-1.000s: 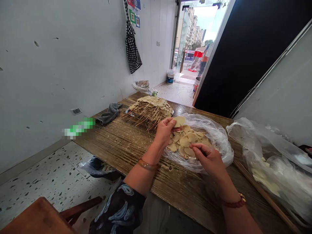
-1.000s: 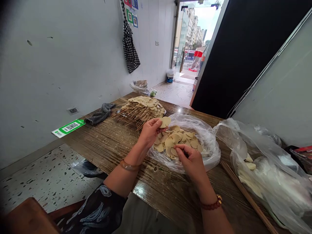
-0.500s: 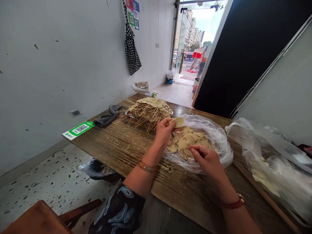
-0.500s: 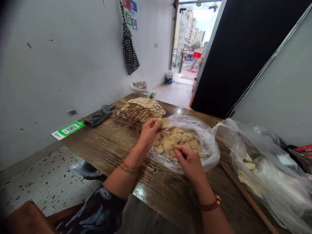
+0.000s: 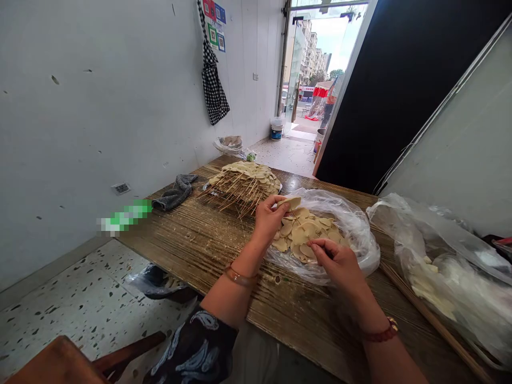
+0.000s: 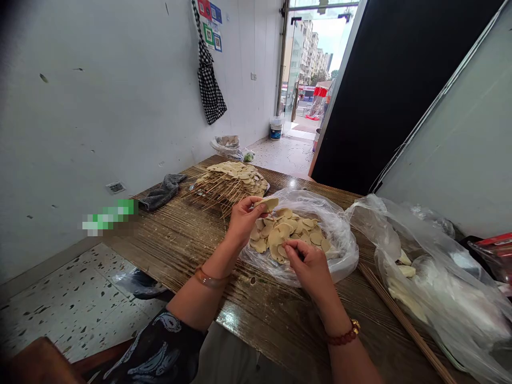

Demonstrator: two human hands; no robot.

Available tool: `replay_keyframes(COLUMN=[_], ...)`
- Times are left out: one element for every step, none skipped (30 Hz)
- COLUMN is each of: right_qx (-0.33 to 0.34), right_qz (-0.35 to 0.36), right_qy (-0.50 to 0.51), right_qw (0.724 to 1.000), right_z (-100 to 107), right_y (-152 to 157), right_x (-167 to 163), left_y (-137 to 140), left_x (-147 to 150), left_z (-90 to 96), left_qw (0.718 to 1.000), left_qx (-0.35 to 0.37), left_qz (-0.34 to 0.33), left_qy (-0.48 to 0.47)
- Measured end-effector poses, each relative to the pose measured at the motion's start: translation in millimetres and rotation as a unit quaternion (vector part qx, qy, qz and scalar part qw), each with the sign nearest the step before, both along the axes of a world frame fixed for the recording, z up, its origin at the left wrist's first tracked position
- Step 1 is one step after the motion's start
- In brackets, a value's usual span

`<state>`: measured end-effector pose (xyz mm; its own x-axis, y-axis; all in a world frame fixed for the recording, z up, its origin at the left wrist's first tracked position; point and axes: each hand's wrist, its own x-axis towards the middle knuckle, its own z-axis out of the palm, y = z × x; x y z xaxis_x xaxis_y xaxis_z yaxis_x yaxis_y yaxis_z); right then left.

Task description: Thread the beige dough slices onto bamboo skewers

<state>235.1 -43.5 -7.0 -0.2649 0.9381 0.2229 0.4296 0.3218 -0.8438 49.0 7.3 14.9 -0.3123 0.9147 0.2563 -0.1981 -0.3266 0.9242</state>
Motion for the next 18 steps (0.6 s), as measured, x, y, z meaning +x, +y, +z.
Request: replay_keyframes(right_qx=[0.003, 0.006, 0.008, 0.01, 0.012, 0.013, 0.012, 0.013, 0.013, 0.014, 0.018, 0.022, 0.028, 0.032, 0.036, 0.038, 0.038, 0.038], right_qz=[-0.002, -0.003, -0.005, -0.007, -0.009, -0.012, -0.015, -0.017, -0.018, -0.017, -0.015, -0.012, -0.01, -0.008, -0.008, -0.008, -0.009, -0.009], right_qy=[-0.005, -0.011, -0.015, -0.018, -0.019, -0.018, -0.017, -0.015, -0.013, -0.012, -0.012, -0.013, -0.015, -0.017, -0.018, -0.018, -0.018, -0.017], right_qw=[1.0, 1.0, 1.0, 1.0, 1.0, 1.0, 1.0, 1.0, 1.0, 1.0, 1.0, 1.0, 0.999, 0.999, 0.999, 0.999, 0.999, 0.999], right_z=[0.2, 0.6, 1.0, 1.3, 1.6, 1.7, 1.7, 1.7, 1.7, 1.7, 1.9, 2.2, 2.6, 3.1, 3.6, 4.1, 4.6, 5.0], right_y=[0.2, 0.4, 0.6, 0.9, 1.1, 1.4, 1.6, 1.9, 2.0, 2.0, 1.8, 1.6, 1.2, 0.7, 0.2, -0.2, -0.5, -0.8], right_x=[0.1, 0.2, 0.4, 0.6, 0.8, 1.0, 1.1, 1.2, 1.2, 1.1, 0.9, 0.6, 0.2, -0.2, -0.7, -1.0, -1.3, -1.4], left_y=[0.5, 0.9, 1.2, 1.3, 1.2, 0.8, 0.2, -0.4, -1.1, -1.6, -2.0, -2.3, -2.3, -2.2, -2.1, -1.9, -1.7, -1.5], left_x=[0.3, 0.6, 1.2, 1.9, 2.9, 4.1, 5.4, 6.6, 7.7, 8.4, 8.6, 8.4, 7.8, 6.9, 5.9, 4.8, 3.8, 3.0], left_z=[-0.8, -1.8, -2.8, -3.8, -4.6, -5.3, -5.7, -5.7, -5.5, -5.0, -4.4, -3.6, -2.8, -2.0, -1.5, -1.2, -1.0, -0.9], left_qw=[1.0, 0.999, 0.998, 0.997, 0.997, 0.996, 0.997, 0.997, 0.998, 0.999, 0.999, 0.999, 0.997, 0.996, 0.993, 0.99, 0.988, 0.985], left_qx=[0.005, 0.01, 0.014, 0.017, 0.016, 0.012, 0.005, -0.002, -0.01, -0.016, -0.021, -0.026, -0.029, -0.034, -0.04, -0.048, -0.056, -0.065], left_qz=[0.005, 0.009, 0.013, 0.013, 0.01, 0.005, -0.005, -0.016, -0.027, -0.035, -0.04, -0.04, -0.039, -0.039, -0.044, -0.053, -0.063, -0.074], left_qy=[0.022, 0.042, 0.06, 0.073, 0.081, 0.084, 0.081, 0.073, 0.056, 0.033, 0.005, -0.024, -0.052, -0.078, -0.1, -0.118, -0.132, -0.143])
